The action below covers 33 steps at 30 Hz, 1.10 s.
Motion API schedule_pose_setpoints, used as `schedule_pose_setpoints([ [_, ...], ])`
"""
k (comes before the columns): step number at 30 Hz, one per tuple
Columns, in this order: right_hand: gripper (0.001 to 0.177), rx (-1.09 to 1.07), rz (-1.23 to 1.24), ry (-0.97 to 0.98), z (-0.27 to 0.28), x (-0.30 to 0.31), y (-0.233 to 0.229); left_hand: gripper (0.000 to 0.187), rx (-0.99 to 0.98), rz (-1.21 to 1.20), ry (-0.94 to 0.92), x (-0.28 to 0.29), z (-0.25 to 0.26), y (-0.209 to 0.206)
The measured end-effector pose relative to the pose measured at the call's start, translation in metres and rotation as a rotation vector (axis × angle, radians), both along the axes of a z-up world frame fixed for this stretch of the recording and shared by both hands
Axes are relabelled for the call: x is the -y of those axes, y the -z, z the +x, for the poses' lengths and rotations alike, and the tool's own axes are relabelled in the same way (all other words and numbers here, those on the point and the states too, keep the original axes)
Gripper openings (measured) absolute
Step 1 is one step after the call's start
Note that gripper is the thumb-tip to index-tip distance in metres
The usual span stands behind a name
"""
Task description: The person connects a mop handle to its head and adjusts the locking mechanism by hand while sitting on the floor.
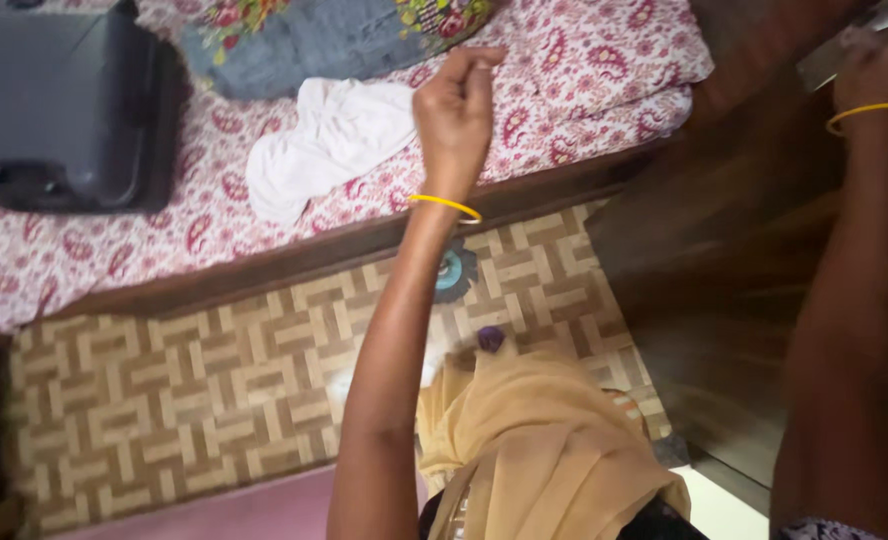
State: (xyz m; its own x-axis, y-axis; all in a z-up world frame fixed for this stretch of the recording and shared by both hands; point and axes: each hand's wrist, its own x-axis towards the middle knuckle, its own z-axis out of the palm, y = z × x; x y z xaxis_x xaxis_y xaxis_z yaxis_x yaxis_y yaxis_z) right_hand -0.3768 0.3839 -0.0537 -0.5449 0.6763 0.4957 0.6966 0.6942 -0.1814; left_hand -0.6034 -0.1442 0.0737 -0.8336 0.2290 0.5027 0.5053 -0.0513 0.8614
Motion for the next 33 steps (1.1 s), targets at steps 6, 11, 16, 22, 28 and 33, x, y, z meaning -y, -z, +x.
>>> schedule_pose_setpoints([
  [6,0.034,0.072,0.454,-0.136,0.009,0.052,-0.007,0.016,0.004,0.065,0.166,0.008,-0.048,-0.001],
  [11,0.04,0.097,0.336,0.081,0.013,0.142,-0.013,0.021,0.009,-0.014,0.34,0.015,-0.058,-0.002],
  [16,0.041,-0.002,0.028,0.232,0.015,0.233,0.008,0.02,0.011,0.008,0.583,0.047,-0.074,0.005],
  [22,0.046,0.278,0.439,0.275,0.046,0.308,0.038,0.021,0.136,0.1,0.707,0.06,-0.072,0.001],
  [28,0.042,0.214,0.446,0.328,0.053,0.396,0.017,0.016,0.138,0.143,0.753,0.069,-0.031,0.01],
  [33,0.028,0.006,0.401,0.139,0.047,0.469,-0.017,0.009,0.014,0.156,0.768,0.095,0.006,0.013],
])
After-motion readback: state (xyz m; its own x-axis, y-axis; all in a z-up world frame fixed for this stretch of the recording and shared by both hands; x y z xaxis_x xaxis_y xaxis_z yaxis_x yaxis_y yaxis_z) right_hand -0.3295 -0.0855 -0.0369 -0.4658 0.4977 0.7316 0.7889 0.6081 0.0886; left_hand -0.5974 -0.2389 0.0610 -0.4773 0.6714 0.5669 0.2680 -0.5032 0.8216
